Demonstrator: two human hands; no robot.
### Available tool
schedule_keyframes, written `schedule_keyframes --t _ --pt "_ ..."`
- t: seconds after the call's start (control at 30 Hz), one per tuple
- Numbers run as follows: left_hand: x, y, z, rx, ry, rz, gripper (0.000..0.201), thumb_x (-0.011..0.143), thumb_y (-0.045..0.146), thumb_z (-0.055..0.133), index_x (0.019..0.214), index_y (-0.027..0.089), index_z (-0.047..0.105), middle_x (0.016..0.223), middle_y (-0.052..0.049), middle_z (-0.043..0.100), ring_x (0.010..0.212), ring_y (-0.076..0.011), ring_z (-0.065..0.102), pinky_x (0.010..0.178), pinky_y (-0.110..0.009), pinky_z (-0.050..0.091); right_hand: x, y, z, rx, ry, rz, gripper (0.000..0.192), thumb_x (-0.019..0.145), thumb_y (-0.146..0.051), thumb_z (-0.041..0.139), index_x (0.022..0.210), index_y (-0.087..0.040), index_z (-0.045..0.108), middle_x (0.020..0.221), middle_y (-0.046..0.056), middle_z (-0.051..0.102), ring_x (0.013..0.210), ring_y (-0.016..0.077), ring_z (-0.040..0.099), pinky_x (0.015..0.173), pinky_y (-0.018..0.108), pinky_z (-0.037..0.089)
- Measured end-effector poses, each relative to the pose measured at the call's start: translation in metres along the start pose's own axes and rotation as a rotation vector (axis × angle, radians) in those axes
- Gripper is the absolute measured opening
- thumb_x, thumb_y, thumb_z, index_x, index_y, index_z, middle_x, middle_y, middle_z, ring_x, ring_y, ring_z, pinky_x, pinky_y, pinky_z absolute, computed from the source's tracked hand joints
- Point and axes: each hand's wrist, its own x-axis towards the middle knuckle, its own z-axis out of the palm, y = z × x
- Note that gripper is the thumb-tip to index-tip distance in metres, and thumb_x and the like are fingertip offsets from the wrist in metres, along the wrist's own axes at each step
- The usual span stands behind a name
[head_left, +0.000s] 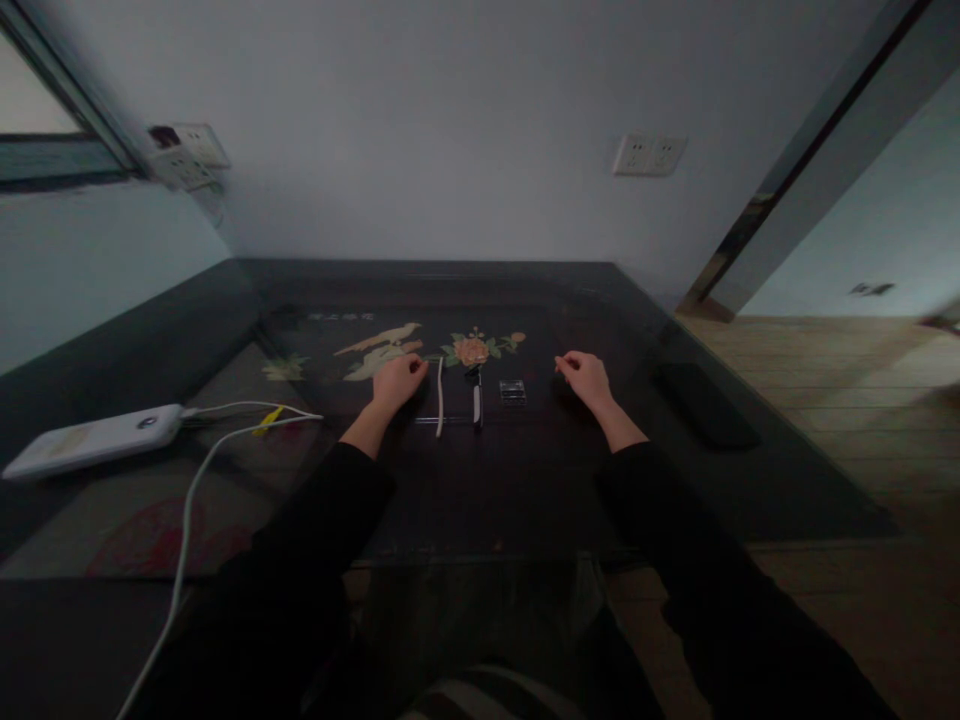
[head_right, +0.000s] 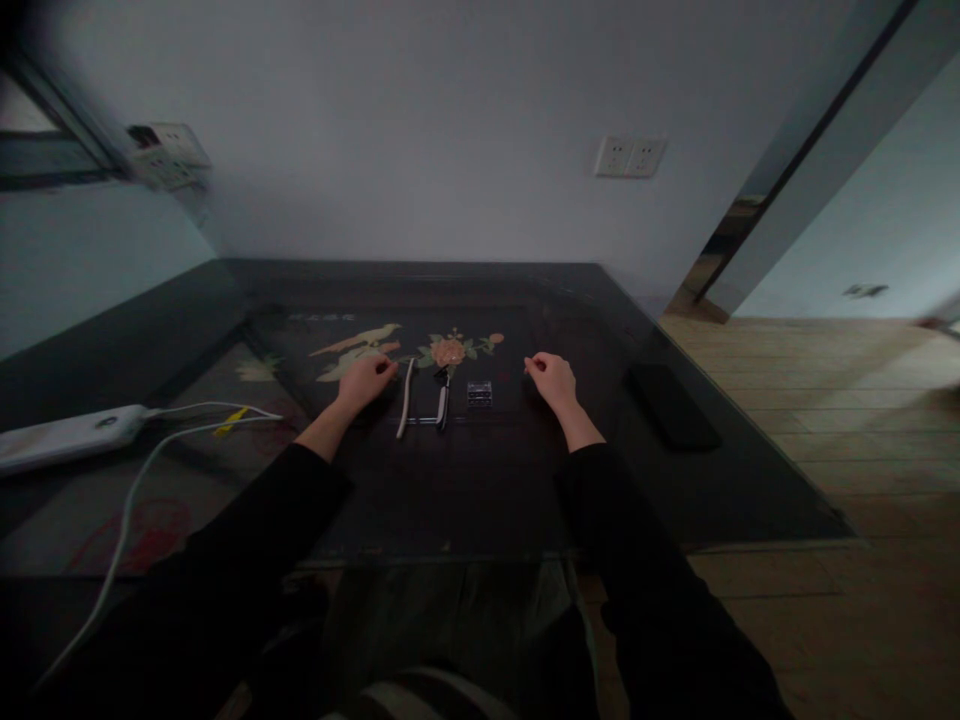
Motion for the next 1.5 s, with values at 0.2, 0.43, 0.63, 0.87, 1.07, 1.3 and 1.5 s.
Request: schedule_keyframes --t 0.2,0.43,0.63,0.87,1.07,1.3,1.5 --pt "-0.001 0.0 0.0 -0.003 0.007 0.009 0.028 0.091 0.039 0.047 0.086 0.021 0.068 0.09 -0.007 0.071 0.082 -0.0211 0.063 0.061 -0.027 0.035 0.0 0.0 0.0 -0.001 -0.007 0.004 0.031 0.086 -0.042 0.052 0.068 -0.02 0.066 0.06 0.001 0.06 0.057 0.016 0.054 0.057 0.028 0.034" --pt "0.0 -0.002 0.001 -0.006 0.007 0.022 0.029 0.091 0.04 0.047 0.085 0.021 0.067 0.089 -0.007 0.071 0.082 -0.0208 0.062 0.06 -0.027 0.034 -0.001 -0.002 -0.001 0.002 -0.009 -0.009 0.033 0.087 -0.042 0.05 0.069 -0.02 0.067 0.062 0.002 0.063 0.059 0.0161 0.055 0.059 0.028 0.035" --pt "0.0 -0.001 0.0 -0.004 0.007 0.03 0.03 0.091 0.04 0.046 0.085 0.021 0.068 0.089 -0.006 0.071 0.082 -0.0206 0.062 0.059 -0.027 0.034 -0.002 -0.003 -0.001 -0.003 -0.006 -0.015 0.034 0.087 -0.043 0.05 0.07 -0.019 0.067 0.062 0.002 0.062 0.058 0.0155 0.054 0.06 0.028 0.036" --pt "-0.002 0.002 -0.003 0.005 -0.001 0.016 0.03 0.091 0.04 0.047 0.088 0.02 0.069 0.093 -0.007 0.072 0.084 -0.0211 0.062 0.063 -0.027 0.038 -0.002 -0.004 -0.001 -0.012 -0.012 -0.016 0.033 0.087 -0.041 0.05 0.068 -0.019 0.066 0.06 0.001 0.061 0.057 0.0157 0.055 0.058 0.027 0.035" --pt "-0.003 0.004 -0.005 0.008 -0.006 0.022 0.031 0.092 0.039 0.046 0.087 0.02 0.069 0.093 -0.008 0.072 0.084 -0.021 0.062 0.065 -0.027 0.039 -0.004 -0.009 -0.002 0.005 0.006 0.002 0.031 0.086 -0.04 0.052 0.067 -0.019 0.065 0.06 0.002 0.062 0.057 0.0158 0.055 0.059 0.027 0.036" --pt "-0.005 0.007 -0.009 -0.012 -0.002 0.037 0.025 0.09 0.035 0.05 0.088 0.019 0.068 0.092 -0.008 0.071 0.084 -0.0209 0.062 0.065 -0.027 0.038 -0.011 -0.033 -0.003 0.025 0.015 -0.047 0.031 0.086 -0.039 0.051 0.066 -0.02 0.064 0.059 0.002 0.061 0.057 0.0162 0.056 0.059 0.027 0.037" --pt "-0.005 0.008 -0.009 -0.025 0.014 0.04 0.021 0.088 0.033 0.051 0.089 0.02 0.067 0.091 -0.008 0.071 0.084 -0.0208 0.063 0.067 -0.027 0.04 -0.027 -0.07 0.001 0.012 -0.029 -0.133 0.029 0.087 -0.038 0.052 0.066 -0.021 0.063 0.065 0.003 0.065 0.062 0.0173 0.058 0.059 0.026 0.034"
